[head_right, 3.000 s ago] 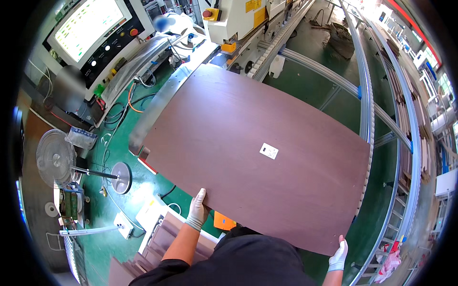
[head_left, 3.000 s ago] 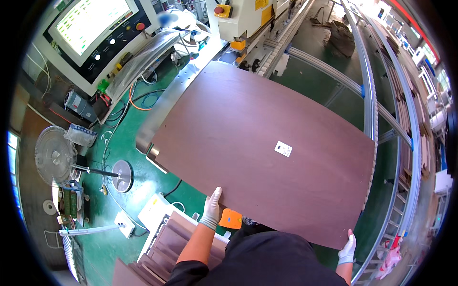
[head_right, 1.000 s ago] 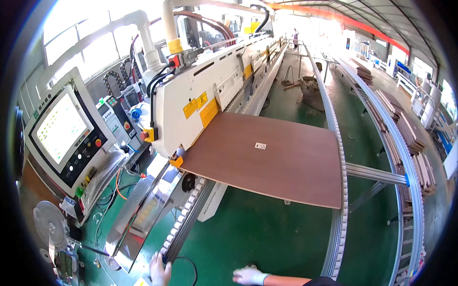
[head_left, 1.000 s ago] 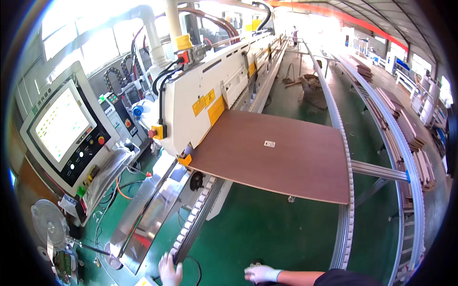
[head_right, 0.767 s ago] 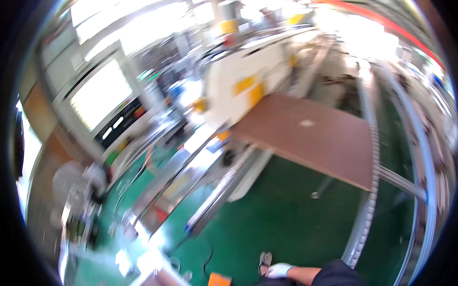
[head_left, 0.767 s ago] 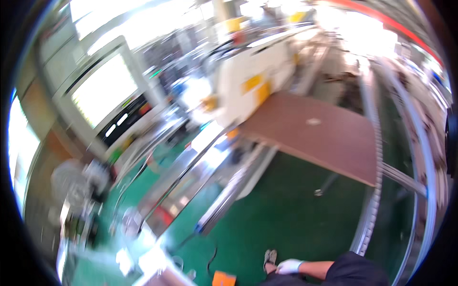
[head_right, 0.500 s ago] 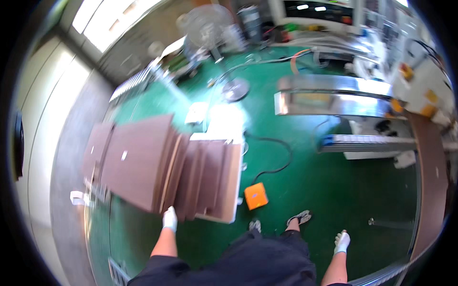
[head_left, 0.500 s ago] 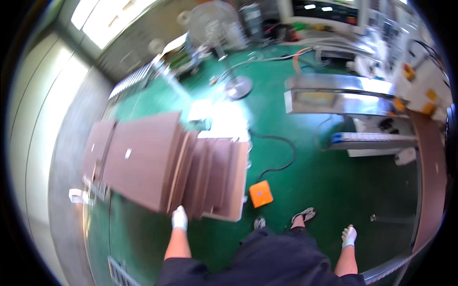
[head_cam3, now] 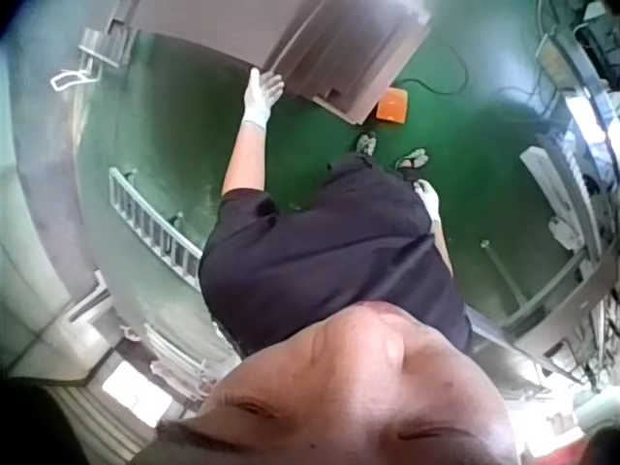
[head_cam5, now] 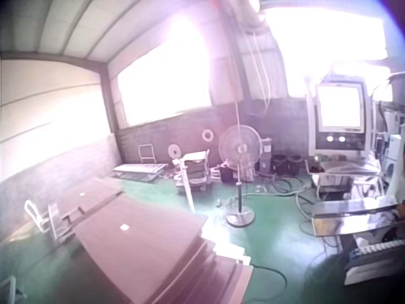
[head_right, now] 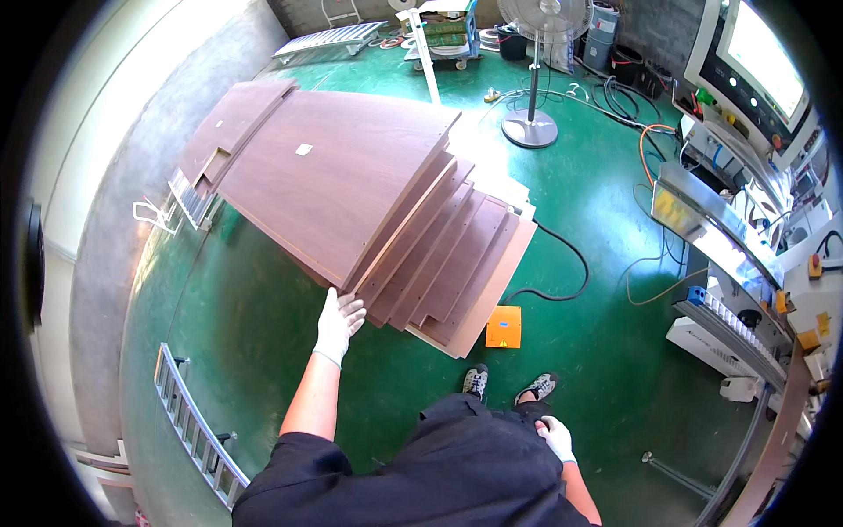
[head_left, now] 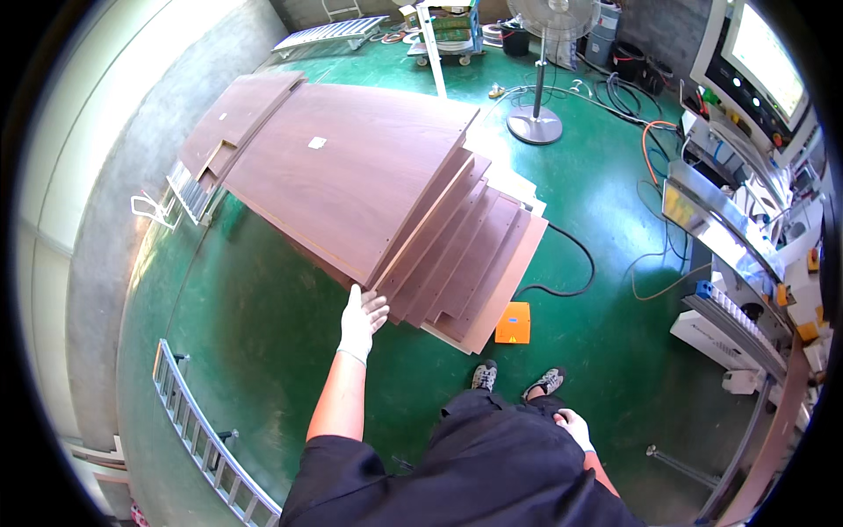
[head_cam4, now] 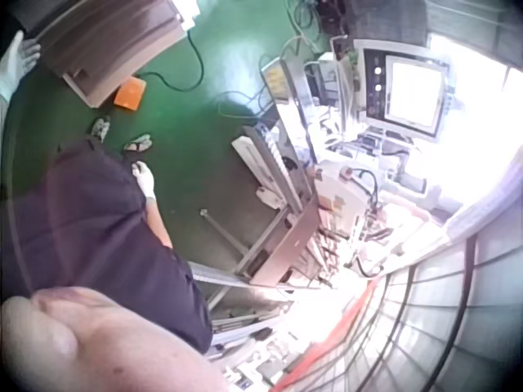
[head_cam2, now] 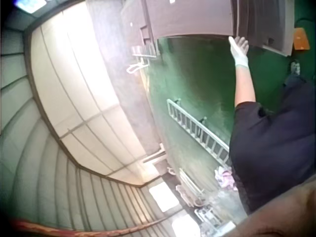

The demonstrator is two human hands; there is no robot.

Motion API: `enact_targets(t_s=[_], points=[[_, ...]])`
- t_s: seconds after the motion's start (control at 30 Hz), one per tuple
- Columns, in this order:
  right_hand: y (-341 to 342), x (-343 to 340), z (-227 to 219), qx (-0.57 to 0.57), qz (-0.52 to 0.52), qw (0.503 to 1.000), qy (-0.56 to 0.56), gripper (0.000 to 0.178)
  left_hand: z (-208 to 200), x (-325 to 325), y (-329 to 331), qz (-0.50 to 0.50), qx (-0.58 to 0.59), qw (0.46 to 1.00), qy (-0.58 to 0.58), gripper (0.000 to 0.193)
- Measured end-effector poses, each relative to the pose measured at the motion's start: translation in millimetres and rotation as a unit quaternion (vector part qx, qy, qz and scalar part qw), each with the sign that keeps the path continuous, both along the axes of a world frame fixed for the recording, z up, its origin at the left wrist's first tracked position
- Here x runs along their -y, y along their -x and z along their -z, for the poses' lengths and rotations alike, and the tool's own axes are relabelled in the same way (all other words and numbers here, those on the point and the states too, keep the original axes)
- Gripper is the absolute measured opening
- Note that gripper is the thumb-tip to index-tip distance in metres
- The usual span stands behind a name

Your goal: The person picks up wooden panels from a stack one at a time and feeds them into an edge banding machine.

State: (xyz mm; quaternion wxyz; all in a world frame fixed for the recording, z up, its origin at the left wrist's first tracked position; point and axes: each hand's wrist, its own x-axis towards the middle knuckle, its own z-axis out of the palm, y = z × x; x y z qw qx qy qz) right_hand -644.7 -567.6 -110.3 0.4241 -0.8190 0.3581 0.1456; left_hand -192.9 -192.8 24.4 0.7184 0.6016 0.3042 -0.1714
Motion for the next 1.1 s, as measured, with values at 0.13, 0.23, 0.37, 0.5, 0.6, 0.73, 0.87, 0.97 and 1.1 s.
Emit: enact_targets(t_s=[0.13,0.23,0.37,0.5,0.6,0.73,0.87,0.97,1.1], points=[[-28.2,17.2,4.1,-0.055,-0.002,0.998,-0.031,0.033,-1.3,29.1,-26.7,-0.050,-0.004,0.959,0.278,0.058],[-53.3,34.3,14.0,-0.011,0.039,0.998,-0.054,0.031,21.1,54.5,-39.4,-0.168,0.015,0.970,0.176,0.052],[-121.4,32.3,9.3,0.103,0.085,0.957,-0.256,0.034,7.2,88.0,-17.8,-0.138,0.036,0.980,0.137,0.048],[-240.3,-16.5,-94.7,0.168,0.053,0.889,-0.422,0.044,-6.5,123.2,40.1,-0.026,0.049,0.980,0.191,0.049],[-304.0,-52.2,-130.8,0.205,0.107,0.844,-0.483,0.041,1.3,144.9,111.8,0.128,0.056,0.982,0.125,0.056],[-334.2,-41.8,-108.8,0.227,0.306,0.733,-0.564,0.040,-15.9,140.3,173.4,0.517,-0.045,0.850,0.090,0.057],[-275.7,11.6,-126.2,0.300,0.238,0.808,-0.448,0.042,19.4,61.0,166.5,0.563,0.030,0.818,0.114,0.054],[-228.2,69.0,-129.4,0.266,0.255,0.851,-0.373,0.039,40.4,-20.4,154.4,0.178,-0.104,0.927,0.314,0.050],[-167.3,109.3,-168.8,0.255,0.256,0.894,-0.266,0.032,-15.4,-45.5,116.7,-0.133,0.087,0.886,0.435,0.050]])
